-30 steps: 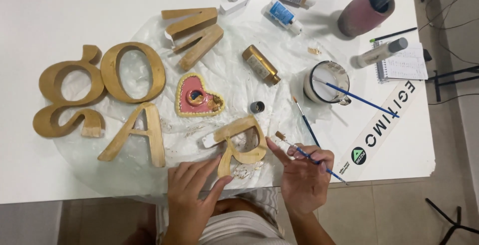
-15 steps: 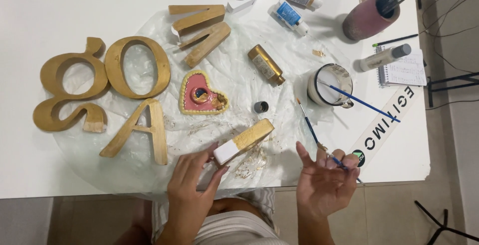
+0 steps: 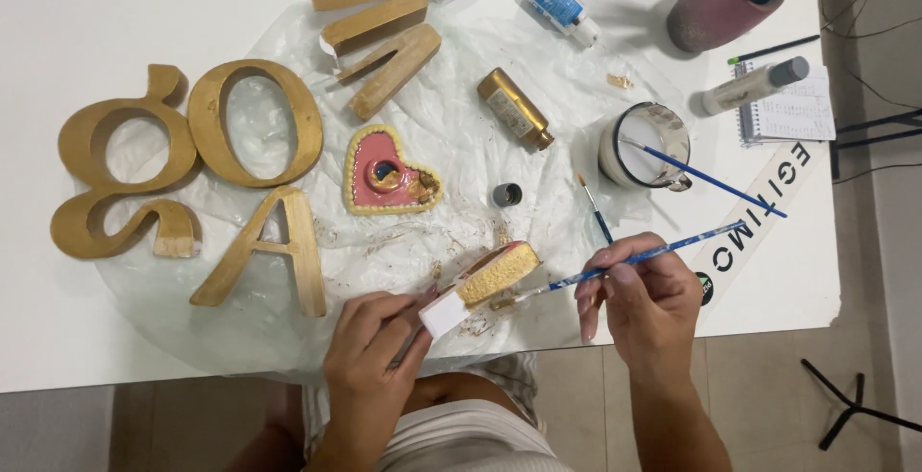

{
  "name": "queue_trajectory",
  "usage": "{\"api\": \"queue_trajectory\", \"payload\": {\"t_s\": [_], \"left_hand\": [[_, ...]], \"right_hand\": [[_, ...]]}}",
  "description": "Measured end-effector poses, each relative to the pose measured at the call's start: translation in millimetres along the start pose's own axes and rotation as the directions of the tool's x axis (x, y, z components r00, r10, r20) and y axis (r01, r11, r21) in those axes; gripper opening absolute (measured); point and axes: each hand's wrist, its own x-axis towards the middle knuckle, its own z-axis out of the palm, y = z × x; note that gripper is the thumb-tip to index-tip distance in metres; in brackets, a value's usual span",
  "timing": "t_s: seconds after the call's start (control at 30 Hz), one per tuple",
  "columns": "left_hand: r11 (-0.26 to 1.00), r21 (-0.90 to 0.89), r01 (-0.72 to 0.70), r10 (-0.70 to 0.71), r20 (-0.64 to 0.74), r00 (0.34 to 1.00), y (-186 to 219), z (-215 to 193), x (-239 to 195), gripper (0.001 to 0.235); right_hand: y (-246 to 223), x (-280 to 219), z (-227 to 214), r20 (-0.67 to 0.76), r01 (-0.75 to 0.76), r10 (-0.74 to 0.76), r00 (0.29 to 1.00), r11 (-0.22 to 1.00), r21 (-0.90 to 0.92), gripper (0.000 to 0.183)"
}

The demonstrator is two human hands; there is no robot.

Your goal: The person paints a wooden letter 'D' with gold paint using a brush. They hold the letter in their left hand and apply paint to the edges and surfaces, occasionally dipping the brush into a container of gold paint.

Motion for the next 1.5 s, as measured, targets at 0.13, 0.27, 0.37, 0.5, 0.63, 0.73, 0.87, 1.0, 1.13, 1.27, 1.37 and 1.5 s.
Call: {"api": "queue_trajectory", "payload": {"t_s": [0.13,0.27,0.37,0.5,0.63,0.73,0.87,1.0,1.13,1.27,1.37,1.5], "left_hand": [[1.0,-0.005,0.001,-0.001,0.001,1.0,1.0,-2.1,4.0,0.014],[0.999,-0.053,-0.012,0.012,0.012,1.0,0.1,-3.0,4.2,0.014],[0.998,-0.062,-0.024,0.025,0.013,1.0,1.1,-4.0,7.7,0.015],[0.996,-0.081,-0.029,0.031,0.019,0.999,-1.2,-4.1,6.6,0.013],[0.995,-0.08,-0.056,0.056,-0.001,0.998,-3.9,-1.9,6.1,0.012],[0.994,-0.073,-0.078,0.078,-0.004,0.997,-2.8,-2.7,7.6,0.011],[0.994,-0.077,-0.072,0.072,0.007,0.997,-2.7,-3.1,8.3,0.014],[0.994,-0.093,-0.057,0.06,0.031,0.998,-2.6,-5.0,6.6,0.01],[0.996,-0.064,-0.06,0.062,0.032,0.998,-3.0,-5.4,4.5,0.013],[0.995,-0.08,-0.057,0.059,0.027,0.998,-2.5,-5.8,5.5,0.021],[0.994,-0.087,-0.061,0.063,0.021,0.998,-1.9,-6.7,7.5,0.015],[0.995,-0.081,-0.065,0.068,0.037,0.997,-1.3,-8.0,9.0,0.02]], "right_hand": [[-7.0,0.0,20.5,0.058,-0.009,0.013,0.998,0.997,-0.072,0.02],[-6.9,-2.5,31.8,0.051,0.032,-0.028,0.998,0.996,-0.082,0.016],[-7.8,-1.6,39.0,0.036,0.017,-0.013,0.999,0.992,-0.121,0.018],[-7.2,0.2,42.5,0.048,0.016,-0.007,0.999,0.983,-0.181,0.018],[-11.9,2.1,40.2,-0.063,0.006,-0.024,0.998,0.962,-0.272,0.016],[-14.6,-4.3,39.7,-0.018,0.098,-0.104,0.994,0.974,-0.205,0.015],[-5.0,-30.8,40.7,0.165,0.383,-0.353,0.921,0.896,-0.225,0.021],[-21.8,-63.1,43.7,0.549,0.664,-0.378,0.745,0.497,-0.559,0.029],[13.2,-71.4,47.3,0.534,0.754,-0.535,0.654,0.405,-0.517,0.035],[26.8,-76.8,39.3,0.585,0.795,-0.54,0.606,0.396,-0.458,0.033],[36.9,-89.0,20.0,0.646,0.748,-0.407,0.646,0.508,-0.427,0.029],[53.3,-93.4,28.1,0.558,0.706,-0.447,0.699,0.552,-0.443,0.032]]}}
